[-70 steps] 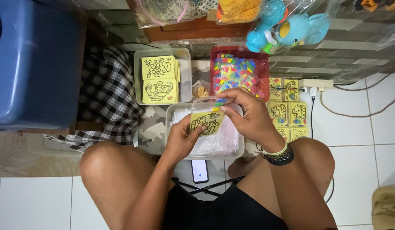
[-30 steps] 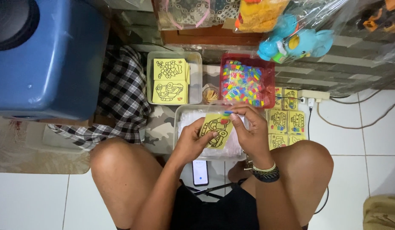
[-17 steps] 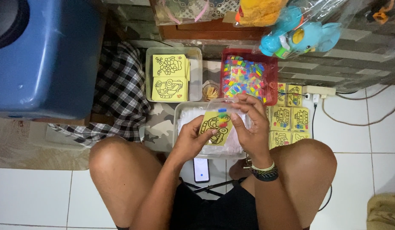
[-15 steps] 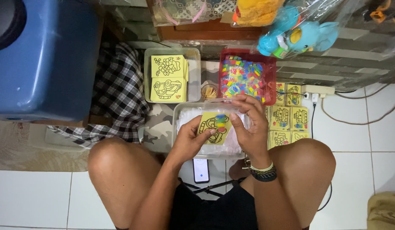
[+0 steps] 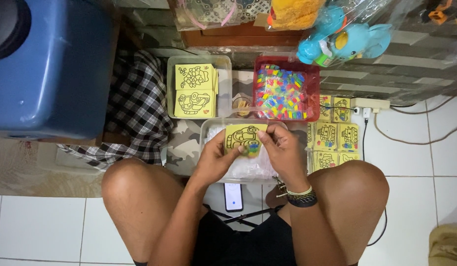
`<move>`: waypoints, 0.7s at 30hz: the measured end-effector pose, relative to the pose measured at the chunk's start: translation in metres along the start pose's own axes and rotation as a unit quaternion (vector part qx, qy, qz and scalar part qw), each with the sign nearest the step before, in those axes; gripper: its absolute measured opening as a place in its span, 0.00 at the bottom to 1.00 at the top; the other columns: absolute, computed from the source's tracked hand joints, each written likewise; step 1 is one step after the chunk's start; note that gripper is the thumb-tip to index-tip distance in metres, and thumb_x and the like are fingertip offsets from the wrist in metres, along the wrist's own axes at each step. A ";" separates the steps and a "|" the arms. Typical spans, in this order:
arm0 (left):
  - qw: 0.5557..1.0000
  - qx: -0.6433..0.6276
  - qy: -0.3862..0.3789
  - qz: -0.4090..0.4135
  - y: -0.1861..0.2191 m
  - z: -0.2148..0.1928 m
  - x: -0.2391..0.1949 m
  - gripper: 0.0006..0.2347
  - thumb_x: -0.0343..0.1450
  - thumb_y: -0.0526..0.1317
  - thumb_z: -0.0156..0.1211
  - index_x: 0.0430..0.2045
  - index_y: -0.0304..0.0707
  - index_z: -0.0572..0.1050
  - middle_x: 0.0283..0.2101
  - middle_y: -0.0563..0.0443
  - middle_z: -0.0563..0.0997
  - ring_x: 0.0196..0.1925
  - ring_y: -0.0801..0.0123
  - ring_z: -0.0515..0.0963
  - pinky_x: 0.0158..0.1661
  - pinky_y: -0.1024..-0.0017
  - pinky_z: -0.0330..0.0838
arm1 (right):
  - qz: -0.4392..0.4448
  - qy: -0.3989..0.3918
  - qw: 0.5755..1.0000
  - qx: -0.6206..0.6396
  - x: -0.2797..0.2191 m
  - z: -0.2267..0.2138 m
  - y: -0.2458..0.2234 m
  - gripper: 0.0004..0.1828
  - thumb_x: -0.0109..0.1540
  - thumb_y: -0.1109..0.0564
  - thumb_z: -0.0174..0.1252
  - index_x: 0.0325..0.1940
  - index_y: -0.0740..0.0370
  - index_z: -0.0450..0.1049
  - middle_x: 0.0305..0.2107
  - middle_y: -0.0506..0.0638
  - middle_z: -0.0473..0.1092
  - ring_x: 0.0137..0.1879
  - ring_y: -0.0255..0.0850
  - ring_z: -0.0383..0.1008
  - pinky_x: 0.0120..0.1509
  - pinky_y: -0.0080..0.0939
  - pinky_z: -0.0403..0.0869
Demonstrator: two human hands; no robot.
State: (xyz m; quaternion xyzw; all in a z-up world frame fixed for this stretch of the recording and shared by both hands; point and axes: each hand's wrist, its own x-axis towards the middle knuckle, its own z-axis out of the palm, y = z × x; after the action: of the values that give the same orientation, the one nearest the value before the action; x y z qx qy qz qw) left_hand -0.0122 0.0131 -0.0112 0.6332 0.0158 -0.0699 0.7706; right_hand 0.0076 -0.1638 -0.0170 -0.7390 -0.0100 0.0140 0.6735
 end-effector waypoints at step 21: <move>0.946 0.022 0.290 0.145 0.021 -0.037 0.001 0.06 0.73 0.28 0.60 0.42 0.28 0.76 0.34 0.45 0.83 0.37 0.75 0.77 0.42 0.69 0.78 | -0.139 -0.078 0.799 -0.580 0.078 0.037 0.056 0.19 0.53 0.57 0.71 0.49 0.54 0.83 0.71 0.65 0.54 0.77 0.68 0.42 0.74 0.71 0.46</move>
State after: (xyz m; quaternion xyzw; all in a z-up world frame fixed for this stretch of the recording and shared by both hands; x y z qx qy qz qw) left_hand -0.0065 0.0529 0.0016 0.6387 0.1454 0.2288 0.7201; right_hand 0.0836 -0.1300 -0.0763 -0.9785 -0.1714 -0.0304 0.1110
